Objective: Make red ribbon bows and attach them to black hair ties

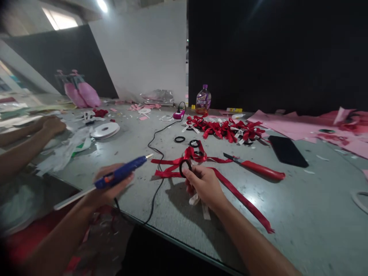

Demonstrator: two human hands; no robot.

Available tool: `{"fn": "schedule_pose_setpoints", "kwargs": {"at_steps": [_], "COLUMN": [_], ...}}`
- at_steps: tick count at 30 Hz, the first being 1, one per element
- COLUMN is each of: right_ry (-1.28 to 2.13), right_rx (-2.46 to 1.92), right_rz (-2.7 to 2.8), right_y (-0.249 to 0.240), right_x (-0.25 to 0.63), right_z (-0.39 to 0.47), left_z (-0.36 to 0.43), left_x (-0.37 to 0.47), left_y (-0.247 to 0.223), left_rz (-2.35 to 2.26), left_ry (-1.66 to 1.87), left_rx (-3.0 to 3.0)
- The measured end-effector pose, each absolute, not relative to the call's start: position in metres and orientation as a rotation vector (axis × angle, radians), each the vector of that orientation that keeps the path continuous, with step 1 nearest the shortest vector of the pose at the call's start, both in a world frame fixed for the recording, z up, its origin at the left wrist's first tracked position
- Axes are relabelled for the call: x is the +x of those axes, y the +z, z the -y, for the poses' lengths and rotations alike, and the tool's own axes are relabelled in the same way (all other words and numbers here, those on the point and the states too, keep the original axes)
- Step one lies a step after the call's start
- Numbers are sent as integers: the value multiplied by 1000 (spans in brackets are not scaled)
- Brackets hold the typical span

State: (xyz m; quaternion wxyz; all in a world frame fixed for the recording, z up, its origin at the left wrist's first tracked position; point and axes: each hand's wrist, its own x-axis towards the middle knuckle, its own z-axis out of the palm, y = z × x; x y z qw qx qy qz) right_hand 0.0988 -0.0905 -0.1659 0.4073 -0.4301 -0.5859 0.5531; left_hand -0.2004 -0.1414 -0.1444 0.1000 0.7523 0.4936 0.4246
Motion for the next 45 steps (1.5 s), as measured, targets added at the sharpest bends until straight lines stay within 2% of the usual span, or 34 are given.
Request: {"fn": "schedule_pose_setpoints", "kwargs": {"at_steps": [5,16,45], "right_ry": [1519,1490,1479], "right_rx": [-1098,-1168,-1210], "right_rz": [1526,1829,1794], "right_y": [-159,-159,-158], "right_x": [99,97,98], "right_z": [96,99,101], "left_z": [150,153,152], "left_x": [-177,-176,-174], "left_y": [-164,-168,-168], "left_rz": [-1178,-1364,-1459], "left_ry": [1242,1063,976], "left_rx": [2364,2427,2453]}}
